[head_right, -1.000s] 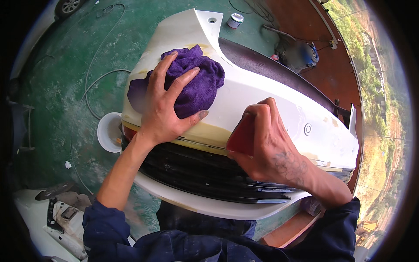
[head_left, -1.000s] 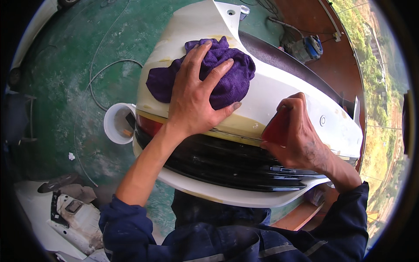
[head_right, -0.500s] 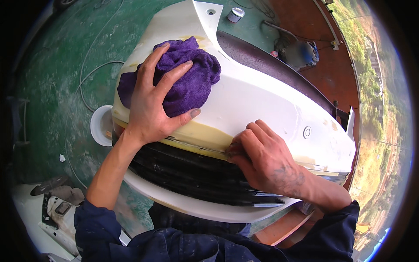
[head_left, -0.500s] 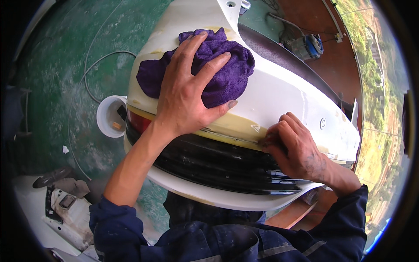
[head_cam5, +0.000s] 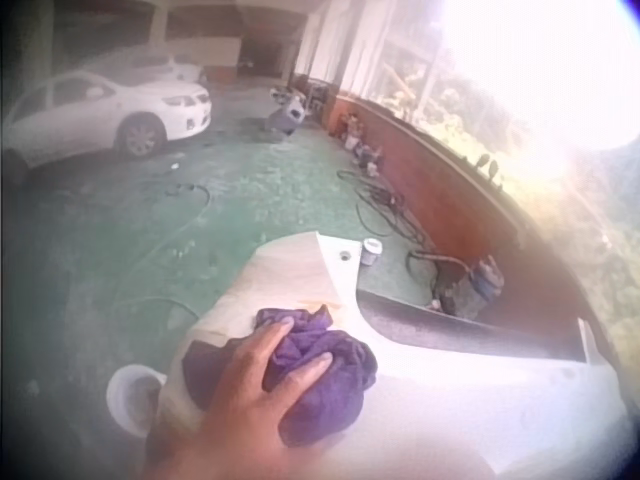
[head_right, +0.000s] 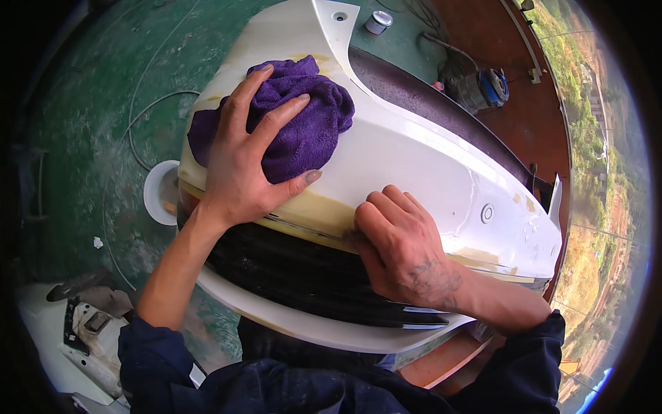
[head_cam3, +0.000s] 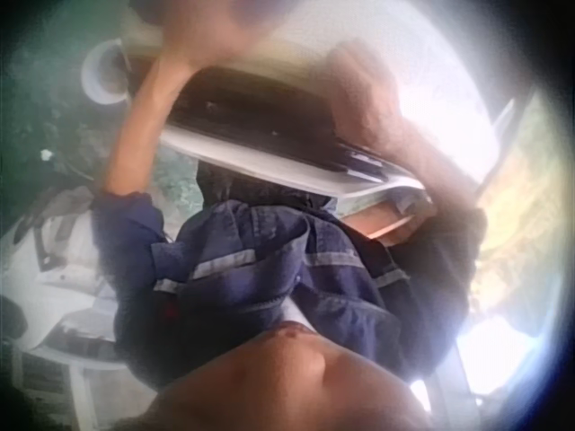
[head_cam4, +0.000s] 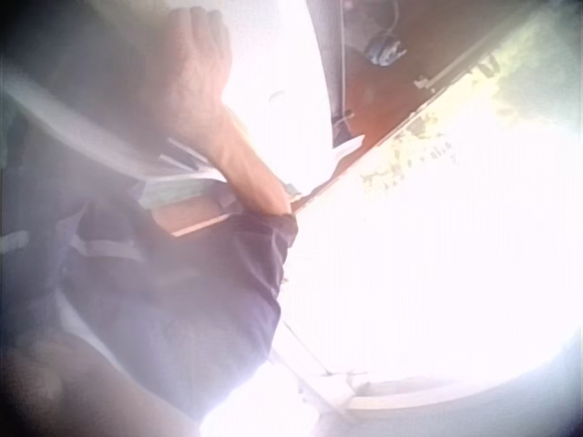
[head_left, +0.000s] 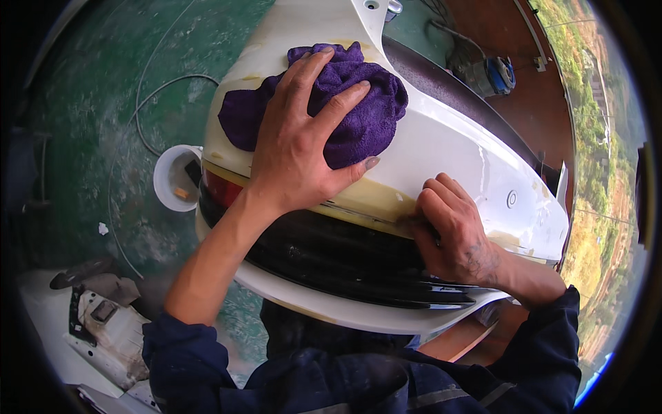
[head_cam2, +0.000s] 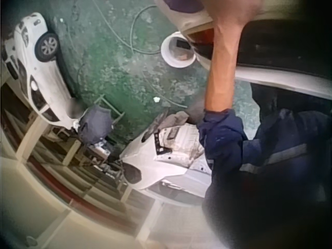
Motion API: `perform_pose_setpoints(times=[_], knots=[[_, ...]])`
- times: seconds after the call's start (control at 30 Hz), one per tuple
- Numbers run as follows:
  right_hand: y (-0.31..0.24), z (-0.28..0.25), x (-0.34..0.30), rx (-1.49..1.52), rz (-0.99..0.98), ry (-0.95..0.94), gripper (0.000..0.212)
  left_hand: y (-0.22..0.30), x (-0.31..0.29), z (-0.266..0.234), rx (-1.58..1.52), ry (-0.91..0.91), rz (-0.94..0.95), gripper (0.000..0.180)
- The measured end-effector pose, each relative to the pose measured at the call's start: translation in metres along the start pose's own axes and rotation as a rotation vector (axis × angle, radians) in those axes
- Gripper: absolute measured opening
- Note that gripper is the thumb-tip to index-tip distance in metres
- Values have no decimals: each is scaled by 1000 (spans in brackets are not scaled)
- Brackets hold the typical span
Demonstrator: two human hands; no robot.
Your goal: The person sands a white car bumper with a sanding block and wipes the surface with a purple cloth. The person repeatedly dips the sanding block into a bucket of water and continues sanding and wiping the bumper.
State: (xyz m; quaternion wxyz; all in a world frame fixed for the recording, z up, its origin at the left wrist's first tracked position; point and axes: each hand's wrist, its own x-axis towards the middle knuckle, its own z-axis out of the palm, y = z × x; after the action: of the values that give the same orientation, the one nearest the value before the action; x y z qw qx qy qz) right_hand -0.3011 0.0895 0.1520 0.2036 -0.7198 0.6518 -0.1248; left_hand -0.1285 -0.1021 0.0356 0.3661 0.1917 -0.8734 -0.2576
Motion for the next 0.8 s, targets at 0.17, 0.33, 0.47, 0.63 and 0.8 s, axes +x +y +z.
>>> perform_pose_setpoints(times=[0.17,0.33,0.47,0.63,0.8], knots=[[-5,15,21,26,-95,51,30,0,0,4,2,14,7,81],[-5,10,9,-22,-66,7,30,1,-4,-1,2,32,9,82],[-12,26,37,1,-139,78,30,1,0,3,9,63,16,80],[-12,10,17,-48,-55,-7,29,-4,-6,4,27,104,-49,80],[-16,22,43,-5,-134,15,27,-5,-5,4,28,79,-66,81]])
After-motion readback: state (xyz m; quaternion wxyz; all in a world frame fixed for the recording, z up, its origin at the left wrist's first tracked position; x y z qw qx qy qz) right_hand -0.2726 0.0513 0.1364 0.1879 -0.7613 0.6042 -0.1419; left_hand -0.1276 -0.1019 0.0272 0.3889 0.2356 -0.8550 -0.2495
